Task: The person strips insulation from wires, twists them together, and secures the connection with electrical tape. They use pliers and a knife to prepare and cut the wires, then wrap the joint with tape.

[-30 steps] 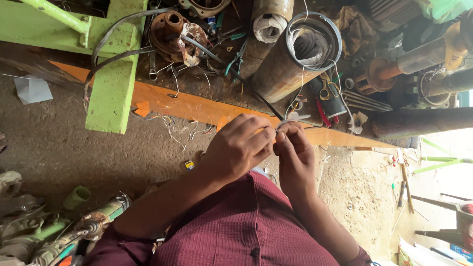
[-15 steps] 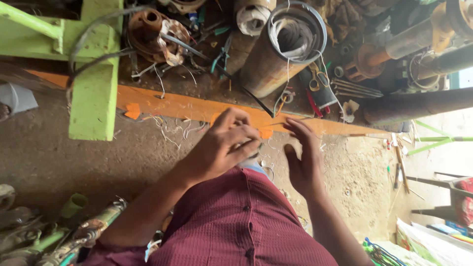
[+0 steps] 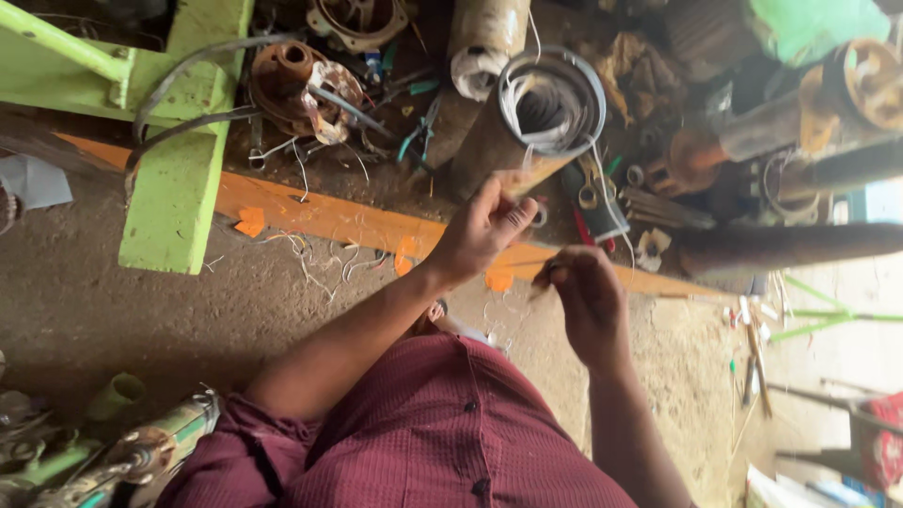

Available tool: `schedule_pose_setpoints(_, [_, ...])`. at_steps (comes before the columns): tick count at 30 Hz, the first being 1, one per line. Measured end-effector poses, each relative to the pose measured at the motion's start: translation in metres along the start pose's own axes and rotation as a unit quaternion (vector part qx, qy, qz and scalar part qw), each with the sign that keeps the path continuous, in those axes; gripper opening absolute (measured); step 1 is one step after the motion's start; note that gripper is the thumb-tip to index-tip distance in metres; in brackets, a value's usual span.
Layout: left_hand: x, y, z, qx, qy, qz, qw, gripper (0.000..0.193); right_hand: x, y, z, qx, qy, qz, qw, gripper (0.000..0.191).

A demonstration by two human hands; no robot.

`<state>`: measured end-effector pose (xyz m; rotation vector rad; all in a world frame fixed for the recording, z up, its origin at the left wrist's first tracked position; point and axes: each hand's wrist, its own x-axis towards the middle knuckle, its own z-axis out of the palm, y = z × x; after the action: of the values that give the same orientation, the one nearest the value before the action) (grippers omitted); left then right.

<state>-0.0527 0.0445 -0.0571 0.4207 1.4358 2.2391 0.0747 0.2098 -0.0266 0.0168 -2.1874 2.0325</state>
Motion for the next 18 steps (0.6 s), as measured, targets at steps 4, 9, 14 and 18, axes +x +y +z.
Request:
schedule_pose_setpoints(4, [0.004, 0.037, -0.019, 0.383, 0.098, 0.197, 0.897, 0.022, 0.010, 0.001, -0.009, 0.029, 0.002, 0.013, 0.999, 0.019])
schedule_pose_setpoints(9, [0.007, 0.059, -0.031, 0.500, 0.157, 0.145, 0.839, 0.014, 0.031, 0.002, -0.012, -0.035, -0.057, 0.031, 0.997, 0.016])
schedule_pose_setpoints(14, [-0.023, 0.036, -0.046, 0.485, 0.136, 0.148, 0.851, 0.034, 0.054, 0.011, -0.008, 0.071, -0.095, 0.007, 0.993, 0.025])
schedule_pose_setpoints(18, [-0.044, 0.022, -0.042, 0.546, 0.190, 0.043, 0.815, 0.021, 0.068, 0.017, 0.000, 0.041, -0.140, 0.037, 0.989, 0.043])
